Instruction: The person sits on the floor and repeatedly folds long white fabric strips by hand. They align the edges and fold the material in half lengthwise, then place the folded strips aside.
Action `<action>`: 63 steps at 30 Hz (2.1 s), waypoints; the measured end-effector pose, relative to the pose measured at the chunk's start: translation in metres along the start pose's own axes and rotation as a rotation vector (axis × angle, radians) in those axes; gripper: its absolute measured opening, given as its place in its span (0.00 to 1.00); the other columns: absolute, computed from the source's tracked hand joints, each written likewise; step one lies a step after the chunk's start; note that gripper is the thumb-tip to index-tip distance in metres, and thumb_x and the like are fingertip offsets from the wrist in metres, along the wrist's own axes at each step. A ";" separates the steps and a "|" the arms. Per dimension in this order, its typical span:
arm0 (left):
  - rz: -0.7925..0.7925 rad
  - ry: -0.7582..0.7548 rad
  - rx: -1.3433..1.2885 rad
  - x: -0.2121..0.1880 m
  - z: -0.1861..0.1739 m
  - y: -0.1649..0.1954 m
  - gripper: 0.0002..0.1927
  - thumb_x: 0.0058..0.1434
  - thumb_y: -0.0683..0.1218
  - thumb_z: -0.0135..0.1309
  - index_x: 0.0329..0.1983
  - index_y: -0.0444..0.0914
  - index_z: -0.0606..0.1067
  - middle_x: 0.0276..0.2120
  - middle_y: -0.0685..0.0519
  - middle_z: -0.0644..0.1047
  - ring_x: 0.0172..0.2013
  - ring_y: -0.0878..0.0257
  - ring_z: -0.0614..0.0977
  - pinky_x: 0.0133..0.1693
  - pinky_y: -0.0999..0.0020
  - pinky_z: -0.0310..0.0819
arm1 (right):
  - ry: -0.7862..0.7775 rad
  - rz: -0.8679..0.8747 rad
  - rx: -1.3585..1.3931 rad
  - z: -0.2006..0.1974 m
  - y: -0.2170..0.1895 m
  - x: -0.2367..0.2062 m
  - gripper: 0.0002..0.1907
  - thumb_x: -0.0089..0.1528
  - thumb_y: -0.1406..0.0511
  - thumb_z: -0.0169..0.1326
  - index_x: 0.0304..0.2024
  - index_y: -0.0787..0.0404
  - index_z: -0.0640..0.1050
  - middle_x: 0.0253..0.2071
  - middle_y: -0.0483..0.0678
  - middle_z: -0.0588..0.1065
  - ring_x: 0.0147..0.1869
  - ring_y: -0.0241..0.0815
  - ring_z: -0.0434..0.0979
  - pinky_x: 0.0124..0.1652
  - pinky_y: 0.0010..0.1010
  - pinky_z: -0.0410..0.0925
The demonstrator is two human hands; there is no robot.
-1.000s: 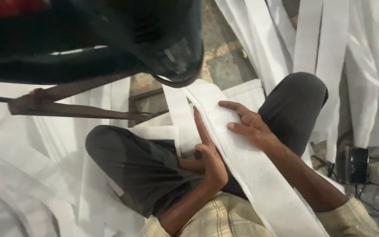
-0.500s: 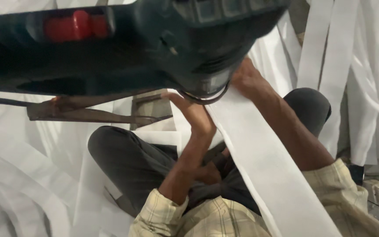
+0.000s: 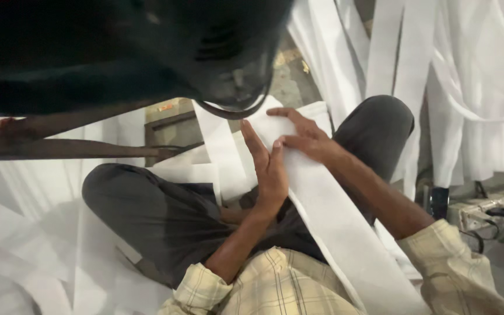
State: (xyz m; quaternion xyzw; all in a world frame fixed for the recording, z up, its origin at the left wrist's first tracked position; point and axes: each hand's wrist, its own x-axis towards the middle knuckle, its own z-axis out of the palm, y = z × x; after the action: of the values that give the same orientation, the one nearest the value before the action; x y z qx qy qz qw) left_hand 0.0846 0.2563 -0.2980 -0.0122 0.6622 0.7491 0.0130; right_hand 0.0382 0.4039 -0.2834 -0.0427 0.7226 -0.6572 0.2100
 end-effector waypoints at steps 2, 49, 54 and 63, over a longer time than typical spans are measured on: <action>0.000 -0.033 0.089 -0.008 0.002 0.001 0.39 0.74 0.48 0.40 0.79 0.30 0.37 0.79 0.35 0.37 0.79 0.44 0.39 0.74 0.55 0.36 | 0.033 0.006 -0.021 0.004 0.007 -0.014 0.33 0.61 0.69 0.53 0.70 0.59 0.65 0.56 0.52 0.76 0.58 0.39 0.74 0.56 0.30 0.68; -0.407 -0.016 -0.297 -0.029 -0.041 -0.008 0.42 0.65 0.54 0.50 0.76 0.41 0.46 0.72 0.45 0.56 0.66 0.52 0.67 0.56 0.56 0.72 | -0.012 0.100 0.139 0.023 -0.009 -0.119 0.37 0.69 0.60 0.46 0.77 0.59 0.49 0.69 0.52 0.62 0.64 0.36 0.65 0.60 0.30 0.60; -0.403 -0.015 -0.469 -0.023 -0.036 -0.007 0.45 0.61 0.49 0.54 0.77 0.45 0.45 0.70 0.43 0.58 0.61 0.51 0.71 0.50 0.51 0.78 | -0.107 0.305 0.243 0.013 0.019 -0.155 0.38 0.65 0.60 0.51 0.75 0.64 0.57 0.62 0.58 0.71 0.60 0.41 0.72 0.57 0.34 0.67; -0.371 -0.271 -0.308 -0.082 -0.036 0.018 0.47 0.64 0.44 0.53 0.79 0.46 0.39 0.73 0.46 0.54 0.63 0.52 0.71 0.59 0.55 0.71 | -0.019 0.278 0.143 -0.014 0.050 -0.131 0.28 0.68 0.55 0.47 0.64 0.66 0.71 0.56 0.54 0.78 0.56 0.43 0.78 0.55 0.37 0.71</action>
State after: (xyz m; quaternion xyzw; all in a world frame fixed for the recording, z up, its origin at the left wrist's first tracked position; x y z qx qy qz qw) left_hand 0.1661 0.2185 -0.2812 -0.0348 0.5191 0.8207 0.2362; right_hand 0.1630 0.4679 -0.2985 0.0668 0.6709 -0.6712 0.3083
